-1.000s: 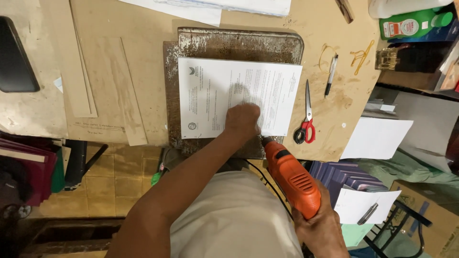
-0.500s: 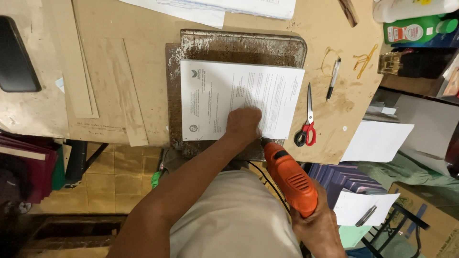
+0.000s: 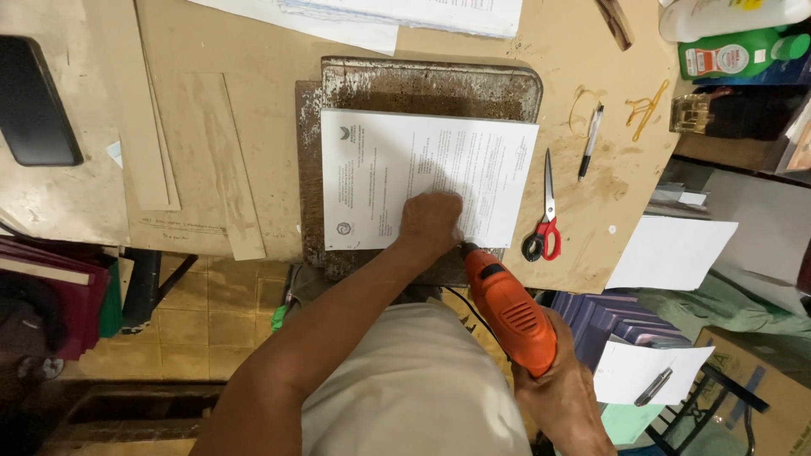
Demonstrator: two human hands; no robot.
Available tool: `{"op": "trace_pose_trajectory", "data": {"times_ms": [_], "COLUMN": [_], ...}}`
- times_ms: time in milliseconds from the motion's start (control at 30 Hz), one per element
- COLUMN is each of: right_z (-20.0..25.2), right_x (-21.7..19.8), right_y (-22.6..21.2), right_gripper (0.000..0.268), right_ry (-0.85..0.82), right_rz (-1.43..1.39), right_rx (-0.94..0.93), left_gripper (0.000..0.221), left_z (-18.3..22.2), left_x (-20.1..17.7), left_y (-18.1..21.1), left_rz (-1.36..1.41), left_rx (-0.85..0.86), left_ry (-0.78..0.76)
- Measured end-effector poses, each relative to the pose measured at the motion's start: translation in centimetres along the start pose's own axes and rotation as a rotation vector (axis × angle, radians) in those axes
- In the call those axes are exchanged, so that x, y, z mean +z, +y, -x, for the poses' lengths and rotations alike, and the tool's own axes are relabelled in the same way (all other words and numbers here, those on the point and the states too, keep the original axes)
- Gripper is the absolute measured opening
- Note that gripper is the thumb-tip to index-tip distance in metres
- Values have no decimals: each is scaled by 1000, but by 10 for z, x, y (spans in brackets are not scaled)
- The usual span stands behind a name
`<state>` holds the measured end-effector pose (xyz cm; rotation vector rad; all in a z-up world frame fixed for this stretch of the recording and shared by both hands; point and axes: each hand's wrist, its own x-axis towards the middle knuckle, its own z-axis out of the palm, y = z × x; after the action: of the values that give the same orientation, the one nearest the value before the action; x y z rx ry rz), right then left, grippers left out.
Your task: Aligning a large stack of papers on a metal tray and using a power drill to create holes for binding.
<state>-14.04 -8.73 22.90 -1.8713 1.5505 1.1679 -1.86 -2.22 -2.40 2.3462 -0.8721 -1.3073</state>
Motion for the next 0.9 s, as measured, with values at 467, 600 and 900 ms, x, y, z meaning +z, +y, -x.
{"op": "trace_pose_trajectory", "data": {"times_ms": [467,600,900], "right_z": [1,9,-3], "right_x": [11,10,14], "right_y": [31,19,28], "right_gripper": [84,80,82], "right_ry": [65,56,69], "right_rz": [-68,-76,-12], "right_rx": [-137,-143,-196], "left_gripper": [24,19,12], "left_z": [6,9,9], "left_x": [0,-6,-8], "left_y": [5,10,9], "left_rz": [22,2,-19], "left_rx": [-8,-42,-40], "left_ry": [63,7,-56]}}
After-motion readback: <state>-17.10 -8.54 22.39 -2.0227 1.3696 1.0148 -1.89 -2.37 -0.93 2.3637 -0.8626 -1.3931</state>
